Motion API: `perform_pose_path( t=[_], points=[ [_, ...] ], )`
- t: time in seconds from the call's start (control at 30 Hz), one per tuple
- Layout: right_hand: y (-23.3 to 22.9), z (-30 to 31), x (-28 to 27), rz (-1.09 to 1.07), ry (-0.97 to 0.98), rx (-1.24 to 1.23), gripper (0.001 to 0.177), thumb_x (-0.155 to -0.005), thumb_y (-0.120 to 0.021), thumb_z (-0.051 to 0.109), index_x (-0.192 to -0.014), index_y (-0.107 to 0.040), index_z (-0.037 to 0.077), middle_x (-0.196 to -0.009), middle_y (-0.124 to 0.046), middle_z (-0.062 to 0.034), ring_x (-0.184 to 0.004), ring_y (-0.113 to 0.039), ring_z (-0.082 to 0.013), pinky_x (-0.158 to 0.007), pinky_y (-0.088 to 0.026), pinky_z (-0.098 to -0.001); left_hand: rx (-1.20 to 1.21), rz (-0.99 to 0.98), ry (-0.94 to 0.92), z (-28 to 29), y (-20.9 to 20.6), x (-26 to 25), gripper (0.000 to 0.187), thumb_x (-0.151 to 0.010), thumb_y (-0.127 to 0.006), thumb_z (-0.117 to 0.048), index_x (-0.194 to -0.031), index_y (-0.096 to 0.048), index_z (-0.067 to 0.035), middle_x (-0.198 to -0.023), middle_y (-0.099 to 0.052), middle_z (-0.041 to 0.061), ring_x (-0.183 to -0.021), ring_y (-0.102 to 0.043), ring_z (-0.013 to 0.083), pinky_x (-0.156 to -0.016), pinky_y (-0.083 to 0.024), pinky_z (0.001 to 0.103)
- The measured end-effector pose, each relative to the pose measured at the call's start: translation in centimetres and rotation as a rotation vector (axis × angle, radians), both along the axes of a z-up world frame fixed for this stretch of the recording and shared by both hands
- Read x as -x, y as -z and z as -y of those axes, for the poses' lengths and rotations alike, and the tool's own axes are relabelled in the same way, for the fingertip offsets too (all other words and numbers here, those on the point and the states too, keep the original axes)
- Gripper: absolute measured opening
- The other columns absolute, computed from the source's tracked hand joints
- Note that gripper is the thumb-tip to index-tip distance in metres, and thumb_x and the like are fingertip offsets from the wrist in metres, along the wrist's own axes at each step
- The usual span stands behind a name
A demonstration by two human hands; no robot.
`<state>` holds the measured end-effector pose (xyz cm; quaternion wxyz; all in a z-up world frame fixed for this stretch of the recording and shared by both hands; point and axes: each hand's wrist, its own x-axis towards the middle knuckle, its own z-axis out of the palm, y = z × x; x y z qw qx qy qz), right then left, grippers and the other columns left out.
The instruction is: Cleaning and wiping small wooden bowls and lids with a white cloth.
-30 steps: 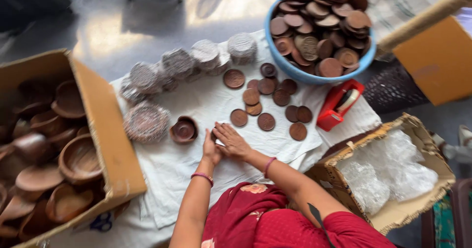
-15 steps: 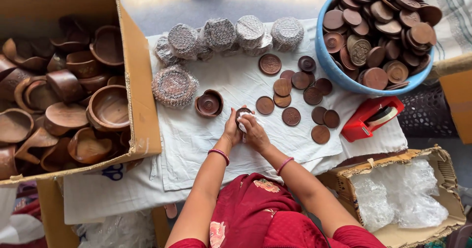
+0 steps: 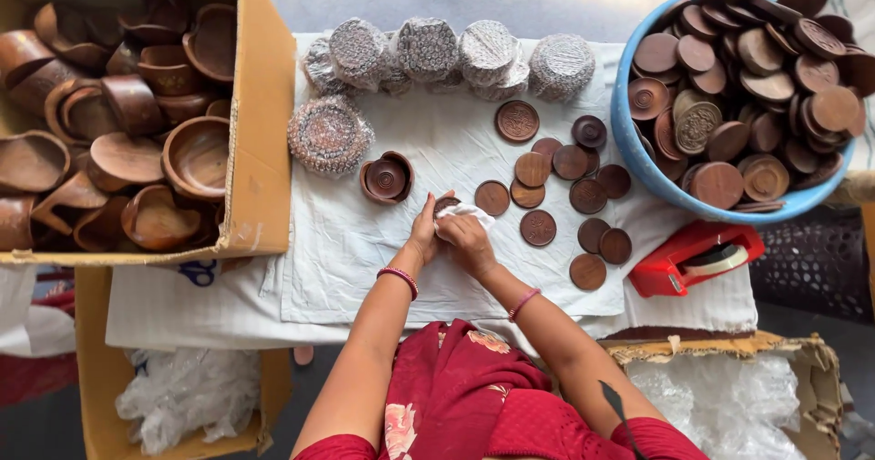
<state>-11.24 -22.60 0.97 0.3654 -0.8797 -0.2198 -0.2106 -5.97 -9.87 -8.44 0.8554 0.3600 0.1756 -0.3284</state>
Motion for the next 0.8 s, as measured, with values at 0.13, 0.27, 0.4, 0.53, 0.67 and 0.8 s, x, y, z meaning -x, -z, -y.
perform_pose_path(
  t=[0.13,0.27,0.4,0.53,0.67,0.8],
  points=[
    [0.3,3.7,-0.3,0.026,-0.145,0.087,0.019,-0.080,-0.070,0.006,-0.097,-0.065,0.008,-0.107,-0.073,-0.0063,-0.102,-0.071,-0.0270,-0.086,-0.051,-0.0397,0.065,-0.020,-0.047,0.5,-2.6,0.0,0.062,-0.105,-0.036,-0.056,-0.145,-0.055,-0.011,-0.123,-0.070,0.013,-0.107,-0.068,0.0232,-0.092,-0.058,0.037],
    [1.7,2.0,-2.2,-0.092,0.075,0.032,0.017,-0.080,-0.070,0.002,-0.097,-0.069,0.007,-0.104,-0.073,-0.0041,-0.095,-0.069,-0.0274,-0.085,-0.052,-0.0404,-0.019,-0.051,-0.061,0.6,-1.8,0.0,0.063,-0.105,-0.034,-0.057,-0.146,-0.055,-0.013,-0.122,-0.068,0.005,-0.103,-0.066,0.0194,-0.086,-0.057,0.038],
    [-0.3,-0.1,-1.6,-0.043,0.090,-0.030,0.015,-0.081,-0.070,0.001,-0.094,-0.069,0.007,-0.107,-0.073,-0.0054,-0.094,-0.069,-0.0273,-0.083,-0.052,-0.0399,0.009,-0.054,-0.040,0.3,-2.8,0.0,0.062,-0.107,-0.035,-0.057,-0.147,-0.056,-0.014,-0.118,-0.067,0.004,-0.106,-0.065,0.0180,-0.091,-0.057,0.036],
    [0.7,1.9,-0.1,0.053,-0.037,0.027,0.017,-0.078,-0.068,0.002,-0.095,-0.068,0.007,-0.110,-0.072,-0.0078,-0.102,-0.070,-0.0289,-0.087,-0.053,-0.0404,-0.028,0.013,0.003,0.4,0.3,-0.4,0.063,-0.108,-0.038,-0.056,-0.147,-0.057,-0.011,-0.125,-0.068,0.006,-0.110,-0.064,0.0187,-0.094,-0.056,0.037],
    [0.8,1.9,-1.3,-0.035,0.039,0.052,0.014,-0.082,-0.069,0.001,-0.094,-0.067,0.007,-0.108,-0.073,-0.0066,-0.099,-0.070,-0.0292,-0.086,-0.054,-0.0397,0.068,-0.019,0.057,0.1,-2.0,-0.4,0.065,-0.104,-0.035,-0.060,-0.146,-0.054,-0.013,-0.128,-0.065,0.008,-0.112,-0.063,0.0218,-0.094,-0.055,0.041],
    [-1.6,-1.6,-3.0,-0.126,0.218,-0.033,0.018,-0.084,-0.072,0.001,-0.101,-0.070,0.004,-0.108,-0.069,-0.0151,-0.092,-0.067,-0.0341,-0.080,-0.054,-0.0418,0.120,-0.075,0.057,0.1,1.4,-0.7,0.067,-0.109,-0.036,-0.060,-0.147,-0.052,-0.007,-0.136,-0.063,0.006,-0.121,-0.062,0.0196,-0.102,-0.053,0.038]
  ],
)
